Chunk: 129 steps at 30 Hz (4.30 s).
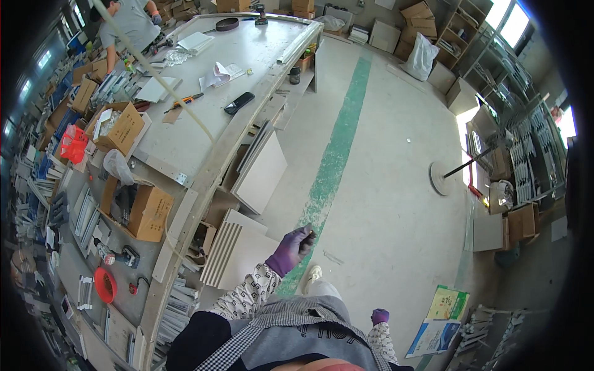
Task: Install metal drawer slides onto wooden furniture panels using an electric screwdriver.
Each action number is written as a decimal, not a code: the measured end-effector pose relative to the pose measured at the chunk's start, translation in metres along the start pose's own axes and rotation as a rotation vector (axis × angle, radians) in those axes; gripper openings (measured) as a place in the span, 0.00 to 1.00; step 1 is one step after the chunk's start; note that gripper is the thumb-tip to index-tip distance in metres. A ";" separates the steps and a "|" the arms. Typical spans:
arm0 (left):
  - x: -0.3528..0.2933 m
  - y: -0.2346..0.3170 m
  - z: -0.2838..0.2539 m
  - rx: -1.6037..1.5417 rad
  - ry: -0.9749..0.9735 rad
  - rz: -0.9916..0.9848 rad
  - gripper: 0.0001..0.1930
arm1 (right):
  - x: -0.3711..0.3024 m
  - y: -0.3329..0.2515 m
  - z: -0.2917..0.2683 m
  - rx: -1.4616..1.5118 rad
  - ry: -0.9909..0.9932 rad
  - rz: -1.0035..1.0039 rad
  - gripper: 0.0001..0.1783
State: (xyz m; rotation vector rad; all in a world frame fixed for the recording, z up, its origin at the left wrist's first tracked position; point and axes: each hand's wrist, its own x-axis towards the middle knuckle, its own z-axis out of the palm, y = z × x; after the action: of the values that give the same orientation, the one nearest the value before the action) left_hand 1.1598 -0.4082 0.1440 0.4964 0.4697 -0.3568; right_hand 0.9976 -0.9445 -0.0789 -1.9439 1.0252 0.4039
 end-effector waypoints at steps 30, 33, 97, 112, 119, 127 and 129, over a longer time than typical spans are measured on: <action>0.560 0.607 0.061 -0.384 0.728 0.847 0.10 | 0.374 -1.448 0.747 -0.178 -1.001 -1.168 0.40; 0.617 0.624 0.046 -0.590 0.876 0.985 0.10 | 0.392 -1.589 0.918 -0.229 -0.960 -1.273 0.49; -0.024 -0.320 0.323 -1.092 1.566 2.147 0.17 | -0.274 -0.471 0.105 -2.088 -2.692 -0.919 0.14; -0.357 -0.470 0.146 -0.829 1.507 1.677 0.16 | -0.447 -0.225 0.044 -1.478 -2.531 -1.002 0.21; -0.483 -0.437 0.020 -0.737 1.467 1.620 0.16 | -0.541 -0.151 0.110 -1.404 -2.374 -0.921 0.16; -0.645 -0.329 -0.111 -0.516 1.424 1.441 0.19 | -0.672 -0.091 0.237 -1.047 -2.409 -0.968 0.18; -0.681 -0.305 -0.141 -0.471 1.353 1.434 0.21 | -0.708 -0.085 0.261 -1.010 -2.406 -1.044 0.19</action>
State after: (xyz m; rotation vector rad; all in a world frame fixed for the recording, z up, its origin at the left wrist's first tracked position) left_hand 0.4116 -0.4401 0.2685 0.4366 1.2867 1.5551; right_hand 0.6631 -0.3510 0.2566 -0.8324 -1.8030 1.8776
